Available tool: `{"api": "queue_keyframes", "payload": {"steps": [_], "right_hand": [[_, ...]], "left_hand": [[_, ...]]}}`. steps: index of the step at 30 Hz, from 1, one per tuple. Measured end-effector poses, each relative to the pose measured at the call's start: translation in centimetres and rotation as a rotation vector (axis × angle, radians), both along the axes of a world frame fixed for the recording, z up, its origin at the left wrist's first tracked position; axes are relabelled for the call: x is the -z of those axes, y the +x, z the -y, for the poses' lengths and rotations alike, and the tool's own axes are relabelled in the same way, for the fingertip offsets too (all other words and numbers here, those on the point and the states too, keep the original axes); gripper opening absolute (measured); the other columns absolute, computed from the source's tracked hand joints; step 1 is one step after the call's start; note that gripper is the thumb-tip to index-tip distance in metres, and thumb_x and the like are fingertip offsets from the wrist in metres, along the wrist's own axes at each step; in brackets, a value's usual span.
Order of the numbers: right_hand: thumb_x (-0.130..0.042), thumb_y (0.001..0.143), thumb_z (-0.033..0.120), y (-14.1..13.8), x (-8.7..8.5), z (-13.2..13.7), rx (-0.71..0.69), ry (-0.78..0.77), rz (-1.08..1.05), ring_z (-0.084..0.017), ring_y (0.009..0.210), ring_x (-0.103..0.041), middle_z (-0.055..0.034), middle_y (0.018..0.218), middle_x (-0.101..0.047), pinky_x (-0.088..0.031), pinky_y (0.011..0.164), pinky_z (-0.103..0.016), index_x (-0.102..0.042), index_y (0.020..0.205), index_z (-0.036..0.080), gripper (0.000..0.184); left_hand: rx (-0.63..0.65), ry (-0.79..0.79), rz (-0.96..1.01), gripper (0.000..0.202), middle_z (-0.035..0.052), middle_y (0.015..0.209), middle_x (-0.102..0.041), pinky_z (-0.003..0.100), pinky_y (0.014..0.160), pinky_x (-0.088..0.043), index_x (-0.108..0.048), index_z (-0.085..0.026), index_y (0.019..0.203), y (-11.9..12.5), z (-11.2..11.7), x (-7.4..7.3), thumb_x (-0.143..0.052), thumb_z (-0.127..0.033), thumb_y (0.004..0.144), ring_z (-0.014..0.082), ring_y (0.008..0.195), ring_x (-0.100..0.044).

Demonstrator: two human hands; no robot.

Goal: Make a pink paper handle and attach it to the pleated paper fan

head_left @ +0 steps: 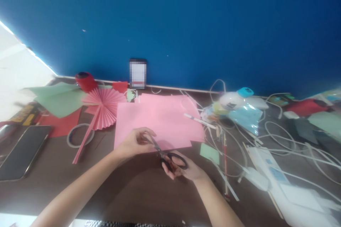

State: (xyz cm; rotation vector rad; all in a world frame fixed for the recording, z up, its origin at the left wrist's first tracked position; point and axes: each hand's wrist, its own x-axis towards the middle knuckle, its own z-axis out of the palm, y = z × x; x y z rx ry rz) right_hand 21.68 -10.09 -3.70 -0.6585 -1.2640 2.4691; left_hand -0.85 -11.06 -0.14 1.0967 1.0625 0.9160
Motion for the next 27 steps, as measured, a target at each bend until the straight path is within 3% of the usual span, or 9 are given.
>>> {"api": "queue_keyframes", "payload": {"steps": [8, 14, 19, 22, 25, 27], "right_hand": [[-0.052, 0.078, 0.054, -0.1, -1.0, 0.2, -0.017, 0.015, 0.099, -0.007, 0.048, -0.045, -0.0002, 0.061, -0.053, -0.024, 0.042, -0.019, -0.053, 0.079, 0.014, 0.04], [-0.046, 0.079, 0.058, -0.2, -1.3, -0.7, -0.161, -0.012, 0.124, -0.005, 0.044, -0.04, -0.0005, 0.059, -0.052, -0.023, 0.042, -0.019, -0.055, 0.076, 0.013, 0.046], [-0.05, 0.073, 0.064, -0.4, -0.7, -1.0, -0.281, -0.041, 0.048, -0.005, 0.043, -0.037, -0.0016, 0.059, -0.053, -0.021, 0.04, -0.019, -0.056, 0.077, 0.011, 0.054], [-0.044, 0.078, 0.062, -0.8, -0.4, -1.0, -0.352, -0.084, 0.047, -0.005, 0.042, -0.036, -0.0026, 0.059, -0.054, -0.023, 0.04, -0.02, -0.056, 0.076, 0.01, 0.054], [-0.039, 0.083, 0.056, -1.0, -0.5, -1.0, -0.354, -0.071, 0.085, -0.005, 0.042, -0.036, -0.0026, 0.06, -0.055, -0.025, 0.04, -0.019, -0.057, 0.076, 0.01, 0.05], [-0.046, 0.08, 0.056, -1.1, -0.6, -1.1, -0.331, -0.029, 0.083, -0.005, 0.043, -0.038, -0.0024, 0.062, -0.055, -0.027, 0.041, -0.019, -0.057, 0.079, 0.01, 0.047]], "left_hand": [[0.056, 0.055, -0.208, 0.04, 0.0045, 0.07, -0.069, 0.026, 0.061, -0.049, -0.056, -0.016, 0.095, -0.8, -0.5, -0.9, -0.074, -0.027, 0.061, 0.017, 0.067, -0.066], [0.197, 0.06, -0.28, 0.039, 0.0056, 0.076, -0.07, 0.025, 0.064, -0.049, -0.053, -0.016, 0.099, -1.7, -0.9, -2.0, -0.07, -0.025, 0.065, 0.0174, 0.074, -0.066], [0.274, 0.08, -0.248, 0.04, 0.0049, 0.079, -0.069, 0.027, 0.066, -0.05, -0.048, -0.018, 0.099, -2.0, -1.0, -2.4, -0.068, -0.022, 0.065, 0.0167, 0.074, -0.066], [0.295, 0.07, -0.214, 0.041, 0.0043, 0.078, -0.068, 0.028, 0.067, -0.049, -0.045, -0.019, 0.099, -1.9, -0.9, -2.5, -0.069, -0.02, 0.066, 0.0166, 0.074, -0.065], [0.251, 0.046, -0.116, 0.04, 0.0028, 0.075, -0.068, 0.029, 0.07, -0.047, -0.041, -0.02, 0.095, -1.6, -0.7, -2.1, -0.069, -0.019, 0.066, 0.0159, 0.072, -0.064], [0.189, 0.012, 0.001, 0.039, 0.0013, 0.073, -0.067, 0.028, 0.068, -0.047, -0.04, -0.02, 0.091, -1.3, -0.6, -1.5, -0.071, -0.018, 0.066, 0.015, 0.07, -0.064]]}}
